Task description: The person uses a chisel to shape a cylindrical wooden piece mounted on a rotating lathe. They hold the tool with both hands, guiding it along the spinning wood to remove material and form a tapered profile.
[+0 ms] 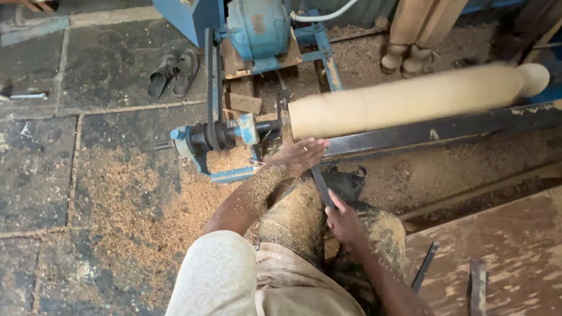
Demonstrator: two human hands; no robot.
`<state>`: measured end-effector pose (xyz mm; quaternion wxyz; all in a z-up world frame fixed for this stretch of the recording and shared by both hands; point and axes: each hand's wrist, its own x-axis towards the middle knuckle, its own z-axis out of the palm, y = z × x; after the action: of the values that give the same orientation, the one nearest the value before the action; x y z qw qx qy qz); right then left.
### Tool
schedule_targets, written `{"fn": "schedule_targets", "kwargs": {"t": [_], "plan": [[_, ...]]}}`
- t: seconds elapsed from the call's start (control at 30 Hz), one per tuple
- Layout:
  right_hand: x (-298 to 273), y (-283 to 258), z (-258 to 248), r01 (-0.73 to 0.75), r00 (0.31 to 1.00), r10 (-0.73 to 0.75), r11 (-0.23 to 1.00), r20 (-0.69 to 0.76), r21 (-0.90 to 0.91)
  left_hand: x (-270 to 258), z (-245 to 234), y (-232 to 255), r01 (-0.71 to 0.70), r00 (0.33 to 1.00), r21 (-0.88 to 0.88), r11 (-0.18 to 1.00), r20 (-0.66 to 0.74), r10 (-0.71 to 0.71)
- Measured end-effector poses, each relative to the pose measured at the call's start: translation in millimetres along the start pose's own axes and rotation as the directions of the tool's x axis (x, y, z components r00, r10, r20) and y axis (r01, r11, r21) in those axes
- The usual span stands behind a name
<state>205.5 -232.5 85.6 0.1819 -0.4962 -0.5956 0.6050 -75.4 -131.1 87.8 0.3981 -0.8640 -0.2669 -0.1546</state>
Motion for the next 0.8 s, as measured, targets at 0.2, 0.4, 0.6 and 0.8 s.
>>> {"fn": "schedule_targets", "kwargs": {"t": [0.2,0.4,0.6,0.8], "plan": [[-12.8,-1.0,66.4,-0.278,0.930,0.353,0.860,-0.104,0.427,5.5,2.7,4.0,0.078,0.996,-0.128,0.989,-0.041,-0.084],[-13.5,1.3,74.8,-0.100,0.970,0.158,0.952,-0.184,0.290,-2.6,3.8,2.7,-0.052,0.997,-0.248,0.967,0.036,0.062],[-13.4,-9.8,37.7,-0.064,0.993,0.075,0.992,-0.094,0.109,0.9,-0.6,1.8,0.049,0.997,-0.069,0.996,-0.054,-0.053],[-8.9,-37.3,5.6,-0.114,0.994,0.114,0.994,-0.002,-0.001,-3.0,2.5,2.7,0.066,0.998,-0.195,0.979,0.002,-0.067]]}}
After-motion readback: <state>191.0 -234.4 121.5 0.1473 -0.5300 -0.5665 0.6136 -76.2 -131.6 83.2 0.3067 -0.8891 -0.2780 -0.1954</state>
